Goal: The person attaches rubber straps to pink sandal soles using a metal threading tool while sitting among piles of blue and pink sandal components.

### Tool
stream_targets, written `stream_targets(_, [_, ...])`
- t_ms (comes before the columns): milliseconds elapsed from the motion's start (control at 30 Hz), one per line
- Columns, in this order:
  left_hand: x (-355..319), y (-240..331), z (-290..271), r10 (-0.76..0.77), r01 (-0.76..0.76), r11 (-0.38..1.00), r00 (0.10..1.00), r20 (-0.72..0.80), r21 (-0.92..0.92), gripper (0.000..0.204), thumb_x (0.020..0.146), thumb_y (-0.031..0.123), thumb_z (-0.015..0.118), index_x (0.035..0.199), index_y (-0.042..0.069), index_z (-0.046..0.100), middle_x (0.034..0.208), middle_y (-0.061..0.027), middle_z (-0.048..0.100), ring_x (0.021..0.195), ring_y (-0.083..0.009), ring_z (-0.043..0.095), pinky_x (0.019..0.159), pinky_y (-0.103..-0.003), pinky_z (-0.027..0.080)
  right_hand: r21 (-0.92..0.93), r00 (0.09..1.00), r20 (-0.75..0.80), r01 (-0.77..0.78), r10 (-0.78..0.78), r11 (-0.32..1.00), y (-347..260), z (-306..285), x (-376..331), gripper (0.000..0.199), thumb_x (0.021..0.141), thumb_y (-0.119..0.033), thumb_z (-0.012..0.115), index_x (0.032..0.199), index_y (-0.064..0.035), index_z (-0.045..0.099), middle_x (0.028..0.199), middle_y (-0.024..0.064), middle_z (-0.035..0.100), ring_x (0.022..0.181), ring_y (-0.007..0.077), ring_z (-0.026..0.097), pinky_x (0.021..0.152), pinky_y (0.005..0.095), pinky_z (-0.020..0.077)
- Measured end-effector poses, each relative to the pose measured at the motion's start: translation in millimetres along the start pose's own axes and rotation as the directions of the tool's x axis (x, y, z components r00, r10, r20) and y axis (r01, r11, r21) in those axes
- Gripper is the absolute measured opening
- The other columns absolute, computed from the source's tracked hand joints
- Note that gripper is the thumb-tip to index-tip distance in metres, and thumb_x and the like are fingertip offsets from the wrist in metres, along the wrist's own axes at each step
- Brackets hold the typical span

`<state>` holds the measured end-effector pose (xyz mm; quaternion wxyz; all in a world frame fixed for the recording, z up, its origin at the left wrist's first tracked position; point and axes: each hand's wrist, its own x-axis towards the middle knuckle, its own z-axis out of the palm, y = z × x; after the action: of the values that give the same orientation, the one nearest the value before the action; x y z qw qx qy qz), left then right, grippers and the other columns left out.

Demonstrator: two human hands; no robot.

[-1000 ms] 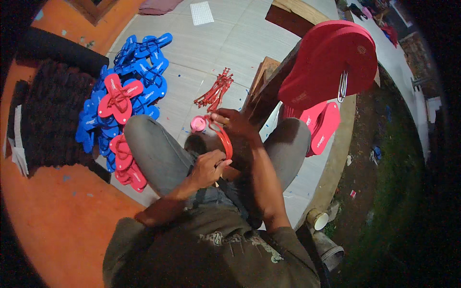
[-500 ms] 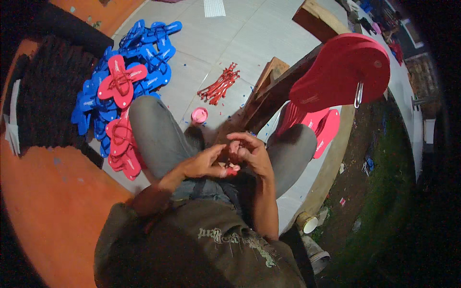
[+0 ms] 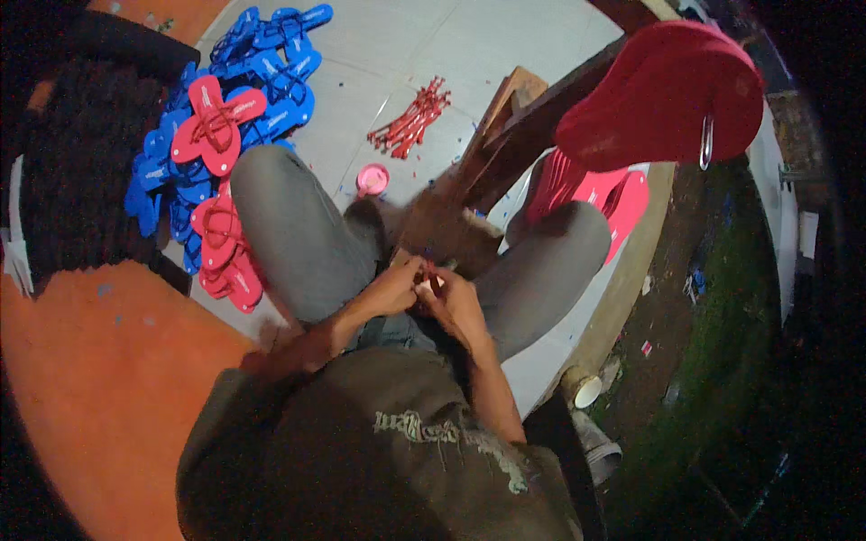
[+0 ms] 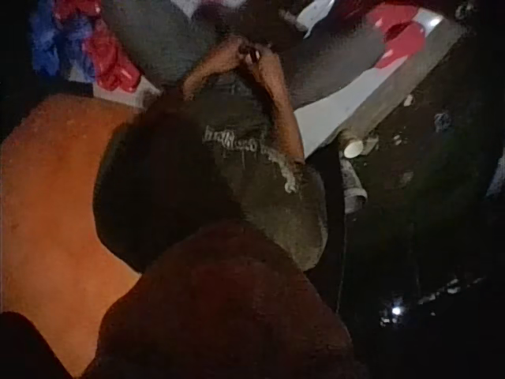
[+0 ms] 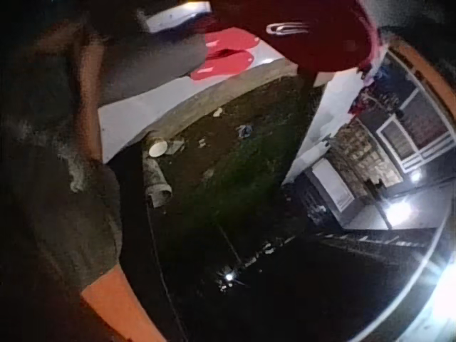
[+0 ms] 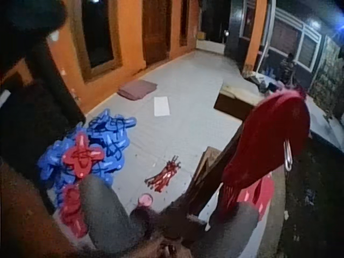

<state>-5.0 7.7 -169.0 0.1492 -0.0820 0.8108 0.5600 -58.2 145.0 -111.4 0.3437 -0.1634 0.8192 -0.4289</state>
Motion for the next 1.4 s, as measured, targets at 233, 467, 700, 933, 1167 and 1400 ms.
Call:
stream_targets(233, [-13,64,-33,0.135,-0.039,0.625,0.989,0.060,-0.780,0.069,0.071,-0.003,0.056,0.129,0.011,0.020,0.098,-0.0070,0.052,0.091,-0.0163,0.052,0.080,-0.030,0.043,0.821,0.981,-0.015,0.122,-0.192,0.558,-32,-32,-3,0.036,0.079,-0.016,0.058,0.112,-0.0032,0.053,0.124,0.0097,0.042,0.098,0.0146,0.050,0.083,0.0278,0.0417])
stream_targets(467, [-21,86,-25,-0.080,0.065,0.922,0.996,-0.024,-0.383,0.015,0.085,0.018,0.049,0.086,0.003,0.052,0.062,-0.0051,0.054,0.058,-0.0147,0.052,0.054,-0.029,0.040,-0.035,0.929,-0.109,0.351,-0.353,0.936,-58,-57,-12,0.033,0.076,0.002,0.053,0.109,-0.0028,0.052,0.119,0.0175,0.044,0.108,0.0284,0.046,0.085,0.0305,0.0405])
stream_targets(700, [-36,143,-105,0.424,-0.430,0.901,0.847,0.321,-0.056,0.026,0.083,0.026,0.050,0.076,0.001,0.050,0.065,-0.0157,0.053,0.062,-0.0325,0.052,0.056,-0.039,0.039,-0.141,0.830,0.183,0.552,-0.527,0.822,-84,-85,-43,0.015,0.081,-0.016,0.053,0.086,-0.0021,0.056,0.070,0.0136,0.053,0.061,0.0285,0.054,0.055,0.0344,0.0430])
stream_targets(933, [-28,165,-121,0.420,-0.510,0.854,0.563,0.712,-0.100,0.023,0.086,0.023,0.044,0.080,0.002,0.052,0.067,-0.0150,0.055,0.065,-0.0326,0.054,0.057,-0.041,0.040,0.093,0.845,0.447,0.283,-0.294,0.955,-99,-112,-78,0.017,0.085,-0.017,0.049,0.089,-0.0022,0.056,0.067,0.0131,0.054,0.057,0.0268,0.054,0.052,0.0344,0.0413])
stream_targets(1167, [4,177,-162,0.370,-0.320,0.928,0.854,0.365,-0.192,0.023,0.086,0.028,0.046,0.078,0.007,0.053,0.064,-0.0006,0.052,0.055,-0.0134,0.048,0.051,-0.029,0.039,0.507,0.996,-0.058,-0.023,0.061,0.861,-96,-170,-145,0.024,0.082,-0.018,0.050,0.075,0.0041,0.057,0.061,0.0088,0.057,0.053,0.0195,0.055,0.049,0.0296,0.0416])
stream_targets(1400, [146,4,-32,-0.166,0.027,0.710,0.978,-0.130,-0.704,0.020,0.082,0.024,0.052,0.092,0.008,0.054,0.068,-0.0031,0.054,0.058,-0.0113,0.053,0.049,-0.024,0.042,0.892,0.994,-0.025,0.069,-0.104,0.448,-80,-122,-10,0.022,0.086,-0.025,0.049,0.090,-0.0035,0.050,0.064,0.0009,0.047,0.048,0.0081,0.038,0.040,0.0228,0.0346])
